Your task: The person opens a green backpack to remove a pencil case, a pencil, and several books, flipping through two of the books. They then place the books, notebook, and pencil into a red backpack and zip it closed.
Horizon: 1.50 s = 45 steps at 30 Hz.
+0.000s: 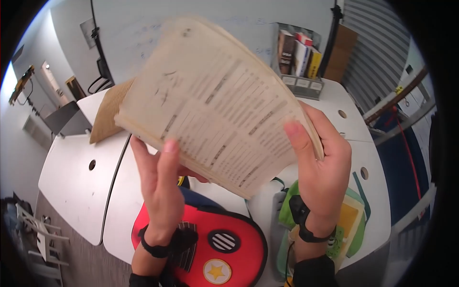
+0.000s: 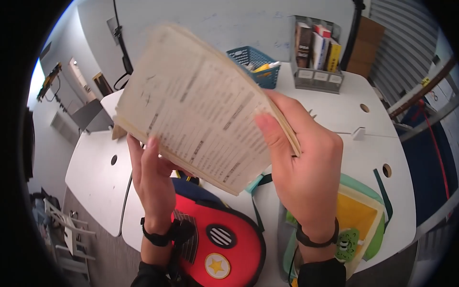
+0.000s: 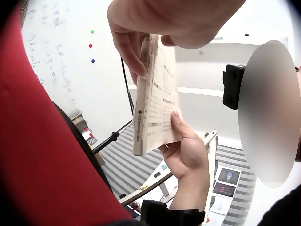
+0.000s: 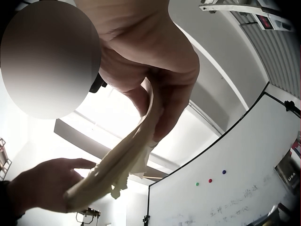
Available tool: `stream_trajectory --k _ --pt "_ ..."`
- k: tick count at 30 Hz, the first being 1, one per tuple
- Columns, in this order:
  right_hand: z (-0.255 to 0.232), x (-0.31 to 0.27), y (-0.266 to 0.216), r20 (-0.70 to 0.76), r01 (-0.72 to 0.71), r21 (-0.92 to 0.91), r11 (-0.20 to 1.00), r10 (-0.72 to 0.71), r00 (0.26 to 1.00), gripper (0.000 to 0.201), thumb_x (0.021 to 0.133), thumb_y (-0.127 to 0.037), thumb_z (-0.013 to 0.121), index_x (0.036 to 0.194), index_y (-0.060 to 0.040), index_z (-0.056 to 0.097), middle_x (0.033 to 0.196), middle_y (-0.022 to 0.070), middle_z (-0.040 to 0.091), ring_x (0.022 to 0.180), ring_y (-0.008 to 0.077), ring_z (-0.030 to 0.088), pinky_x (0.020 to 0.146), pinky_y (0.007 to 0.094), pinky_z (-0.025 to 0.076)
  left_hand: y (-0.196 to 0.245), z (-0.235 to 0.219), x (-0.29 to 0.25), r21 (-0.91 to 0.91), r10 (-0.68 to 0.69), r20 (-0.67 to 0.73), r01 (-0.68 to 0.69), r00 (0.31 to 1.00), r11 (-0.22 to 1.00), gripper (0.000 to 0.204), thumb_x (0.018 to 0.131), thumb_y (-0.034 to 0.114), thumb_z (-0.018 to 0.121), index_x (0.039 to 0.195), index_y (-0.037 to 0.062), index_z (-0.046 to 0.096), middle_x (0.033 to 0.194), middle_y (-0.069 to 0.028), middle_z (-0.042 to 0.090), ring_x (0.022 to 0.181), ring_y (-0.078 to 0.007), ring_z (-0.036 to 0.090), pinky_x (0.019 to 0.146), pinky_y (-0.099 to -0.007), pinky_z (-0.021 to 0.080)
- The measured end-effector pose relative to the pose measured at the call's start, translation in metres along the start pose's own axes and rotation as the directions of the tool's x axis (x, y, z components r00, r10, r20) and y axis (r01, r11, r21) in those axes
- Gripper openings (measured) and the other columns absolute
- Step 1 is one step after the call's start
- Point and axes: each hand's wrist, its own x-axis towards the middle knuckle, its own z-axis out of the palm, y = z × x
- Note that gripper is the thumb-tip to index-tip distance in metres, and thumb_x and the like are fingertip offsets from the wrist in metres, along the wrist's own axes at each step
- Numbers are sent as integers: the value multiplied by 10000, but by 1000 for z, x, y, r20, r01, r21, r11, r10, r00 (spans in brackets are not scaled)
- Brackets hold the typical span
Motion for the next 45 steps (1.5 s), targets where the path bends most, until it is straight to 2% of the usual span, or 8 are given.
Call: stream_trajectory --k 6,9,13,21,26,32,39,45 --pt "33 -5 8 132 90 31 996 -93 987 396 944 -148 664 1304 8 614 1040 202 703 854 241 695 766 326 531 -1 1 -5 45 -17 54 15 998 999 501 1054 162 471 1412 23 149 1161 -162 514 794 -130 614 499 -231 511" --pt "25 -3 -5 314 -119 318 941 14 949 534 886 -166 684 1370 29 568 1300 212 617 1128 217 617 984 316 462 0 -3 -1 -56 -88 70 92 994 994 605 1035 190 522 1419 12 91 1182 -173 514 813 -136 619 507 -229 513" --pt "19 0 -7 498 154 246 957 -261 827 688 763 -235 797 1364 25 583 1462 281 467 1254 338 572 1038 372 439 -8 -6 -5 -168 -56 158 83 986 982 751 985 257 629 1403 -4 63 1225 -191 514 911 -170 639 592 -252 546" --pt "-1 7 -5 681 74 327 942 -290 673 769 721 -308 854 1346 50 585 1465 339 446 1365 378 485 1127 406 353 -4 -3 3 -104 4 94 6 996 995 665 978 213 649 1407 11 183 1261 -168 514 1101 -212 611 870 -326 555" --pt "1 -2 -2 575 -104 447 888 -196 794 641 802 -283 797 1282 61 549 1365 247 559 1245 293 572 1083 360 382 1 -6 3 -97 -14 118 25 993 995 582 994 163 619 1395 4 229 1276 -155 513 1132 -210 598 929 -344 537" --pt "7 -9 -24 353 -329 554 765 142 925 311 861 -90 724 1089 36 555 1060 140 684 1063 206 659 1017 358 459 -5 -13 5 -21 37 118 -35 992 999 613 967 141 652 1396 -7 240 1290 -160 510 1132 -196 597 924 -340 537" --pt "21 -11 -8 320 -50 329 943 -62 945 266 862 -88 744 1072 -7 602 968 122 687 966 206 704 884 322 523 -5 -14 0 54 56 122 -63 991 997 882 925 151 695 1486 7 29 1304 -188 476 1136 -203 585 910 -338 524" --pt "30 -14 -15 300 99 71 993 -115 947 295 822 -89 743 1089 -27 635 973 135 700 876 212 680 845 306 503 -4 -24 4 229 0 418 -105 908 968 1104 875 191 733 1490 46 -173 1362 -206 436 1115 -235 595 859 -344 533"
